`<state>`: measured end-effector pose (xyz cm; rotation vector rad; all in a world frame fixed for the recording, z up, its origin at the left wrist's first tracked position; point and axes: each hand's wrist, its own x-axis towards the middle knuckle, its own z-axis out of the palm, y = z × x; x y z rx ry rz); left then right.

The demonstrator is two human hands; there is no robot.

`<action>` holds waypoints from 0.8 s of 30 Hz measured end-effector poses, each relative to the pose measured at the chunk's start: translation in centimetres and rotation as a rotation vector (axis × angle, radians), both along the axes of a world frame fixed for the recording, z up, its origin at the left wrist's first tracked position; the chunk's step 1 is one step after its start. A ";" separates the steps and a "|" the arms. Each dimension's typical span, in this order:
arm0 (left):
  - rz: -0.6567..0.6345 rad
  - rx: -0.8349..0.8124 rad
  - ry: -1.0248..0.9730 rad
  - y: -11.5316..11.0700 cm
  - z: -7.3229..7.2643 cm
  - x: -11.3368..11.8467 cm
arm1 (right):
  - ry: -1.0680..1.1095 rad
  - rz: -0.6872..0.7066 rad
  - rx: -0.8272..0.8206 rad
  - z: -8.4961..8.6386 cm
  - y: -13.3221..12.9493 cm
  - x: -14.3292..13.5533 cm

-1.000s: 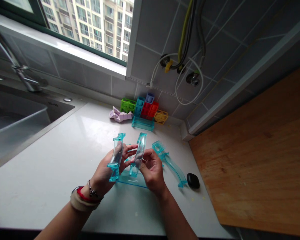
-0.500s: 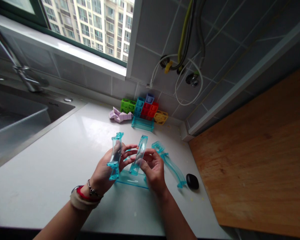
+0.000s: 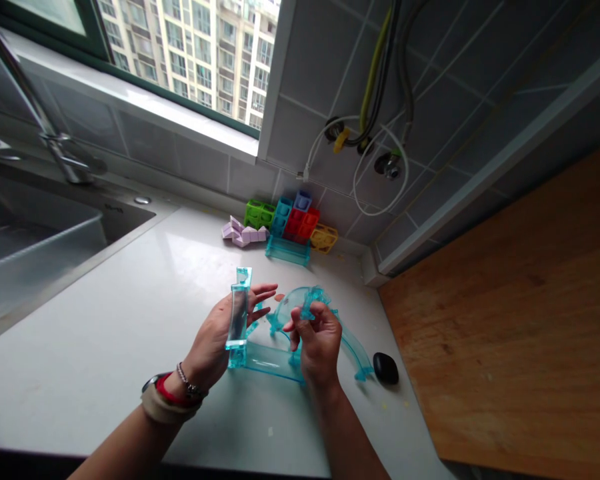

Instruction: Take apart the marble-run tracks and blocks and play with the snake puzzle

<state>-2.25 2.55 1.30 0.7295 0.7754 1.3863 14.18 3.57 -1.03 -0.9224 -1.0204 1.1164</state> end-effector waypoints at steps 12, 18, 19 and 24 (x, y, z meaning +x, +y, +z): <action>-0.118 -0.018 0.102 0.3 -1.4 0.8 | -0.089 0.044 0.019 -0.4 -0.5 0.4; -0.139 0.036 0.169 0.3 -2.1 1.2 | -0.142 0.028 0.053 -0.6 -0.6 0.6; -0.136 0.037 0.170 0.3 -2.0 1.2 | -0.148 0.023 0.058 -0.6 -0.6 0.6; -0.131 0.018 0.174 0.2 -1.5 1.1 | -0.168 0.022 0.071 -0.3 -0.6 0.4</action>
